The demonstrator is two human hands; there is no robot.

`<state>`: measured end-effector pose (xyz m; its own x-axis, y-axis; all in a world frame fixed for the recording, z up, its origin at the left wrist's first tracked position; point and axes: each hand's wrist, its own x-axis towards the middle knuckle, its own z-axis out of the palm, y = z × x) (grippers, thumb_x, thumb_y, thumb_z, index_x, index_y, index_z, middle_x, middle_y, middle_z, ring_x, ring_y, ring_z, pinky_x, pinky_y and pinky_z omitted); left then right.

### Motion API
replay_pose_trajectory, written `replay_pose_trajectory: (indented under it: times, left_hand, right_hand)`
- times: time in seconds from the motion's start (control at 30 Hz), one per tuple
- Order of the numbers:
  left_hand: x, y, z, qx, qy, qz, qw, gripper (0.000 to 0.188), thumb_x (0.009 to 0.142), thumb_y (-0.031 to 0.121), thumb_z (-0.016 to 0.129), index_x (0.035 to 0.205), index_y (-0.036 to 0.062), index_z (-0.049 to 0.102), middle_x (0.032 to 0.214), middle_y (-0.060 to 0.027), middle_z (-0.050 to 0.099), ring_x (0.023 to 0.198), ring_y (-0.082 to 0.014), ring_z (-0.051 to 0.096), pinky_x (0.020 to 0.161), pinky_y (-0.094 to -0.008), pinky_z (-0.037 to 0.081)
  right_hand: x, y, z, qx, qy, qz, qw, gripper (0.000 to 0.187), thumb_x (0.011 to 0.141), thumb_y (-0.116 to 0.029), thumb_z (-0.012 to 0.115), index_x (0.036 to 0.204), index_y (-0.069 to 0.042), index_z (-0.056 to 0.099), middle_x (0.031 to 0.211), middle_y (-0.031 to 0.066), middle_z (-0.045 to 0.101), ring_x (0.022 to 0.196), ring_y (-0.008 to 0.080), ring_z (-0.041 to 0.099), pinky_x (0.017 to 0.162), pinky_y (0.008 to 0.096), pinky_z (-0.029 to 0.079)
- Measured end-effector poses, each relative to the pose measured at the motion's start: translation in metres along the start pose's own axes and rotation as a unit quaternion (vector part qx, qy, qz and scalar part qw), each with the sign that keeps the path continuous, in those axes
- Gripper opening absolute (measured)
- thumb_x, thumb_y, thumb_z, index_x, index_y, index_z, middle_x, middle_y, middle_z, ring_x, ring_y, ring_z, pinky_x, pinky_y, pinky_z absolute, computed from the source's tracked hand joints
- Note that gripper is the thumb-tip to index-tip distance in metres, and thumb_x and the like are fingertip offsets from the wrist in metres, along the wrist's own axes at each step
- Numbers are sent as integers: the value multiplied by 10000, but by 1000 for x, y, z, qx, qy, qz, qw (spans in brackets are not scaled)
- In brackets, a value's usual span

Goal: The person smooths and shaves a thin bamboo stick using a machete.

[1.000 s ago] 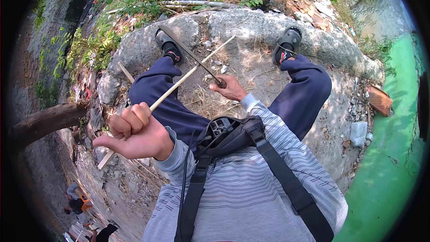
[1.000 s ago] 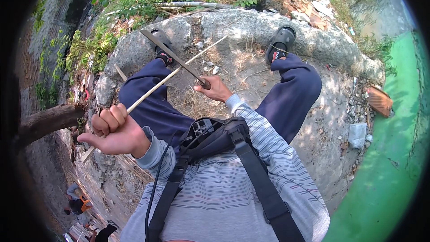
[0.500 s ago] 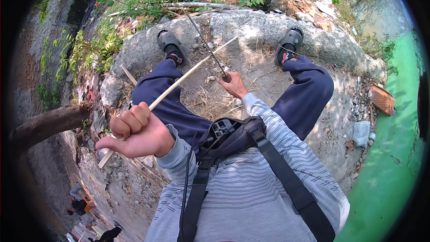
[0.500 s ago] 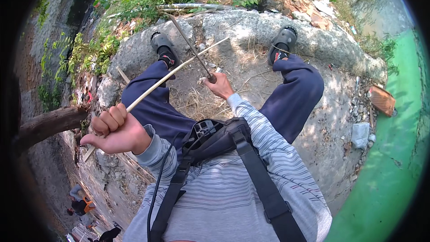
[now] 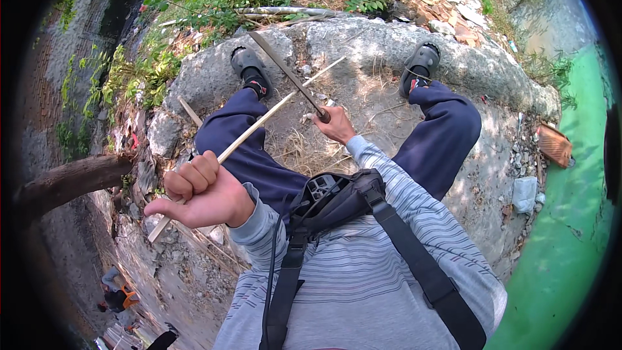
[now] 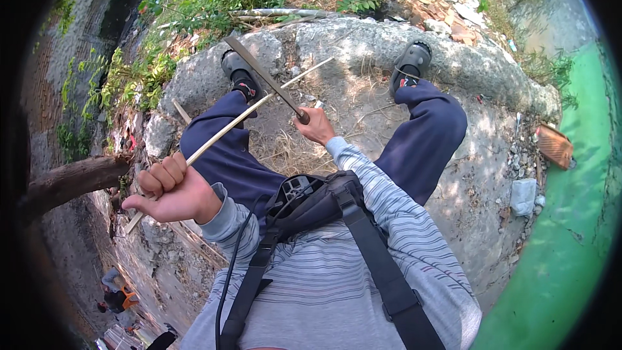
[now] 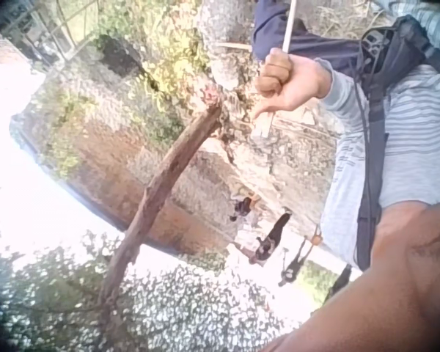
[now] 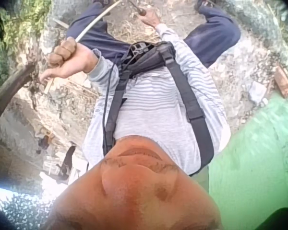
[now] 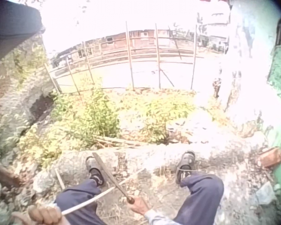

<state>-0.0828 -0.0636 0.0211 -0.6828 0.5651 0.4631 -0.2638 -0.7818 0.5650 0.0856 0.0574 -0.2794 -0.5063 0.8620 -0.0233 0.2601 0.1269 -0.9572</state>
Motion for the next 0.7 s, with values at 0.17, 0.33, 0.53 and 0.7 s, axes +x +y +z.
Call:
replay_pose_trajectory:
  times: [0.17,0.33,0.53,0.7]
  left_hand:
    - [-4,-1,5,7,5,9,1000,697,1045,717,280,611,174,222,502,54,168,478,-85,79,513,-331,87]
    - [-8,-1,9,-15,-5,4,1000,696,1049,711,266,607,175,225,500,56,178,468,-81,81,506,-328,90]
    - [-10,-3,11,12,3,13,1000,691,1056,704,247,608,177,222,504,59,177,468,-82,79,502,-325,93]
    - [-12,-5,18,19,-6,15,1000,691,1055,707,232,609,180,221,508,59,172,473,-84,77,501,-325,95]
  right_hand:
    - [-2,-20,-2,18,-35,-9,999,260,894,-241,729,895,8,655,585,114,535,527,182,458,557,380,427]
    - [5,31,2,19,4,51,998,296,891,-252,734,906,33,657,629,115,593,571,166,502,591,380,452]
    - [8,45,2,25,38,94,995,349,887,-286,749,903,52,662,689,139,663,617,206,586,638,388,489]
    - [6,32,3,-14,15,36,999,328,883,-296,756,887,24,684,715,170,671,633,265,632,657,398,504]
